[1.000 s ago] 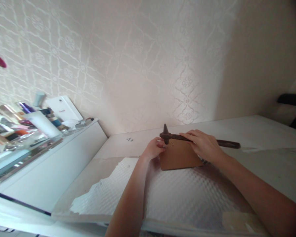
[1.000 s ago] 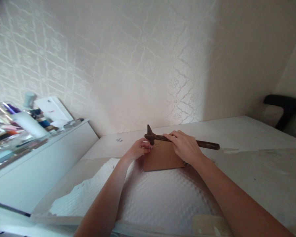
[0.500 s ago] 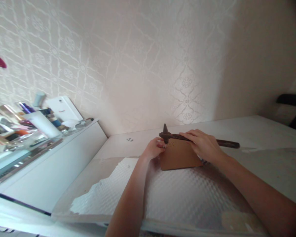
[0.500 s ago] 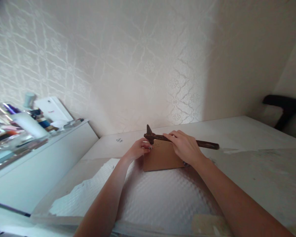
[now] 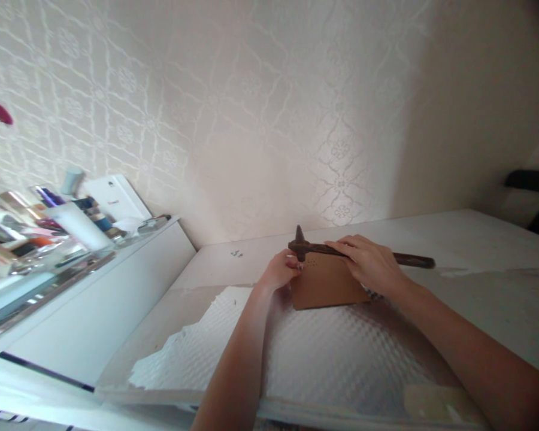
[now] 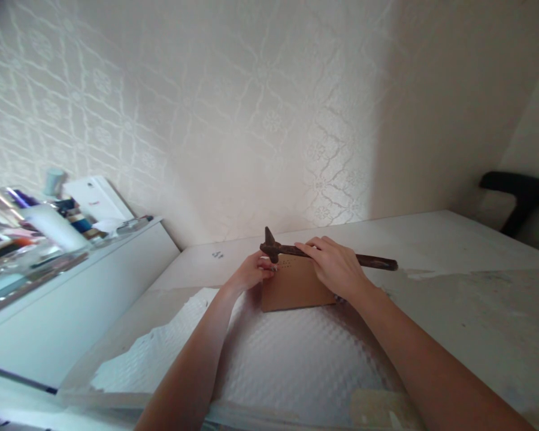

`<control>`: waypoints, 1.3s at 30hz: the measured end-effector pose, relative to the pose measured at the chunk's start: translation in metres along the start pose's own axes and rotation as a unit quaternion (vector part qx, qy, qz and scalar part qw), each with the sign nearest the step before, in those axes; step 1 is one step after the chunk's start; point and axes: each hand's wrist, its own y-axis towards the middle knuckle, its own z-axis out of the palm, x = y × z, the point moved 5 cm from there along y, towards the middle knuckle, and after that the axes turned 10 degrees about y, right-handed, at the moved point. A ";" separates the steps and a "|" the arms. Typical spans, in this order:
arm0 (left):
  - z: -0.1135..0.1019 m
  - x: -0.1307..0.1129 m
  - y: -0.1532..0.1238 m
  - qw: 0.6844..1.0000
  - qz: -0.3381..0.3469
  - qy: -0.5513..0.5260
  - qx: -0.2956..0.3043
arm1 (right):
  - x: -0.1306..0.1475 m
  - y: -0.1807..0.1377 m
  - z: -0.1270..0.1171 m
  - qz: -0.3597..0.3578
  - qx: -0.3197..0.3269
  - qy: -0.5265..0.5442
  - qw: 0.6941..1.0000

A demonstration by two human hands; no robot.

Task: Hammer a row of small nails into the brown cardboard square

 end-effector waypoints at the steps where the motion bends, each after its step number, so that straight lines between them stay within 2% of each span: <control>1: 0.000 0.000 0.000 1.000 0.002 0.001 0.001 | 0.000 0.000 0.001 -0.001 0.008 -0.003 1.000; 6: 0.000 0.001 0.000 1.000 -0.017 -0.019 -0.009 | -0.004 -0.001 0.001 0.002 -0.006 -0.001 1.000; 13: 0.000 -0.001 -0.001 1.000 0.000 0.013 -0.005 | 0.000 -0.001 0.003 -0.006 0.012 0.001 1.000; 19: -0.001 -0.002 -0.001 1.000 -0.002 -0.005 -0.004 | 0.001 0.000 -0.001 -0.008 -0.011 0.001 1.000; 24: -0.001 -0.003 -0.001 0.999 0.007 0.030 -0.009 | 0.002 0.000 0.002 -0.010 0.016 0.008 1.000; 29: 0.000 -0.003 -0.002 1.000 0.003 0.000 0.004 | 0.000 0.000 -0.002 -0.007 -0.011 0.010 1.000; 34: -0.001 -0.002 -0.002 0.999 0.004 0.041 -0.009 | 0.001 0.000 0.001 -0.017 0.022 0.011 1.000; 39: -0.003 -0.001 -0.003 0.999 -0.013 0.034 -0.007 | -0.009 -0.001 -0.004 0.023 -0.021 0.011 0.999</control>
